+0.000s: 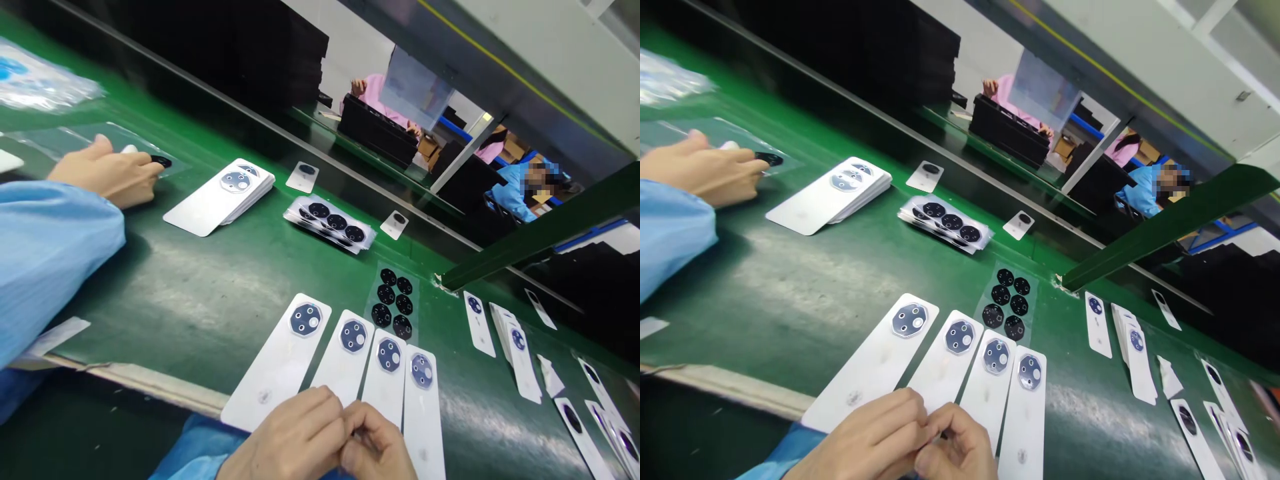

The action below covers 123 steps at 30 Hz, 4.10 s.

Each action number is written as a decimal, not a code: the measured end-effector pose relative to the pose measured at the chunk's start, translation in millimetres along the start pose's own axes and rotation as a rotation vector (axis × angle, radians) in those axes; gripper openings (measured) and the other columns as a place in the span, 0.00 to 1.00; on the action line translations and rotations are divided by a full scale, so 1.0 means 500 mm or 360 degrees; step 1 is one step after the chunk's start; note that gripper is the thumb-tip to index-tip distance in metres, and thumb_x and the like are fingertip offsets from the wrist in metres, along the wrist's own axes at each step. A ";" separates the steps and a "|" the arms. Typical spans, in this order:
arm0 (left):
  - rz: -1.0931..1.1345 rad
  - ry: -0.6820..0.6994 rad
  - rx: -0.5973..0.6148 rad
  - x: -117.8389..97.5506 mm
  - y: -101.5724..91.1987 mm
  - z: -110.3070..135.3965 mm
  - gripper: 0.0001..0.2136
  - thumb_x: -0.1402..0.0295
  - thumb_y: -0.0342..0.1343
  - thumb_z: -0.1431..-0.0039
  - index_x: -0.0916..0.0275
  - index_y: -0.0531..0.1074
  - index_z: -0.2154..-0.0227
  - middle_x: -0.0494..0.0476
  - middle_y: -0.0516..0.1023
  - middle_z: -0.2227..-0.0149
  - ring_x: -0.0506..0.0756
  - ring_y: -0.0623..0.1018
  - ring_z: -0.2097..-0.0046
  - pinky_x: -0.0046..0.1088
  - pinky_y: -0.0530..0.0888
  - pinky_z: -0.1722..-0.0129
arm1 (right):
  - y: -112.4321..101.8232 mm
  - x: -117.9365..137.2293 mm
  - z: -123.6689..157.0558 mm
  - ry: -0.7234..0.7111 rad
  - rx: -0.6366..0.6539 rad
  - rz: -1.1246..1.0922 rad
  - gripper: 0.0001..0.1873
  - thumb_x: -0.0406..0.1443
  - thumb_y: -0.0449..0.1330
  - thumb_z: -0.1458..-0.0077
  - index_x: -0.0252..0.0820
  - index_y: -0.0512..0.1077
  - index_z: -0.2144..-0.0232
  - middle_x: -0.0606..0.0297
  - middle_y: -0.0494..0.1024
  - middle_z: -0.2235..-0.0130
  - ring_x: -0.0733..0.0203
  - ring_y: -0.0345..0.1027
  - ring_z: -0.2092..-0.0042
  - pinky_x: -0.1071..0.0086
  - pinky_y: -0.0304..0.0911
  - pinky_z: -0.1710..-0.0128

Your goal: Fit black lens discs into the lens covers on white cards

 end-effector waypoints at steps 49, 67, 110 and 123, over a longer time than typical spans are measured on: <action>-0.1074 0.0081 0.0106 0.031 0.085 0.023 0.14 0.77 0.40 0.39 0.72 0.69 0.57 0.65 0.77 0.56 0.58 0.76 0.55 0.38 0.64 0.49 | -0.025 0.066 -0.139 -0.0475 -0.0327 0.1528 0.08 0.31 0.55 0.43 0.43 0.71 0.73 0.64 0.59 0.65 0.56 0.58 0.60 0.60 0.58 0.60; -0.1134 0.0081 0.0090 0.031 0.085 0.013 0.15 0.80 0.37 0.42 0.71 0.68 0.60 0.64 0.77 0.58 0.58 0.76 0.56 0.37 0.63 0.50 | -0.018 0.066 -0.130 -0.0732 -0.0465 0.1737 0.07 0.30 0.55 0.43 0.43 0.72 0.70 0.63 0.59 0.65 0.56 0.56 0.61 0.61 0.56 0.61; -0.1000 0.0055 -0.0028 0.040 0.078 0.021 0.16 0.79 0.36 0.37 0.72 0.70 0.60 0.62 0.78 0.56 0.56 0.76 0.56 0.33 0.69 0.52 | -0.018 0.078 -0.165 -0.0547 -0.0539 0.1141 0.07 0.38 0.53 0.42 0.44 0.68 0.71 0.64 0.61 0.63 0.55 0.57 0.55 0.61 0.53 0.55; -0.0439 -0.0439 0.0106 0.075 -0.067 -0.029 0.11 0.76 0.43 0.37 0.63 0.68 0.71 0.53 0.70 0.70 0.53 0.71 0.67 0.29 0.70 0.68 | -0.062 0.059 -0.043 -0.0252 -0.0723 0.0565 0.23 0.49 0.45 0.39 0.45 0.55 0.81 0.72 0.55 0.79 0.64 0.48 0.77 0.69 0.50 0.75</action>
Point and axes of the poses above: each hand's wrist, its own z-axis away from the middle knuckle, its own y-axis out of the palm, x = y × z, the point moved 1 cm from there along -z, towards the middle knuckle
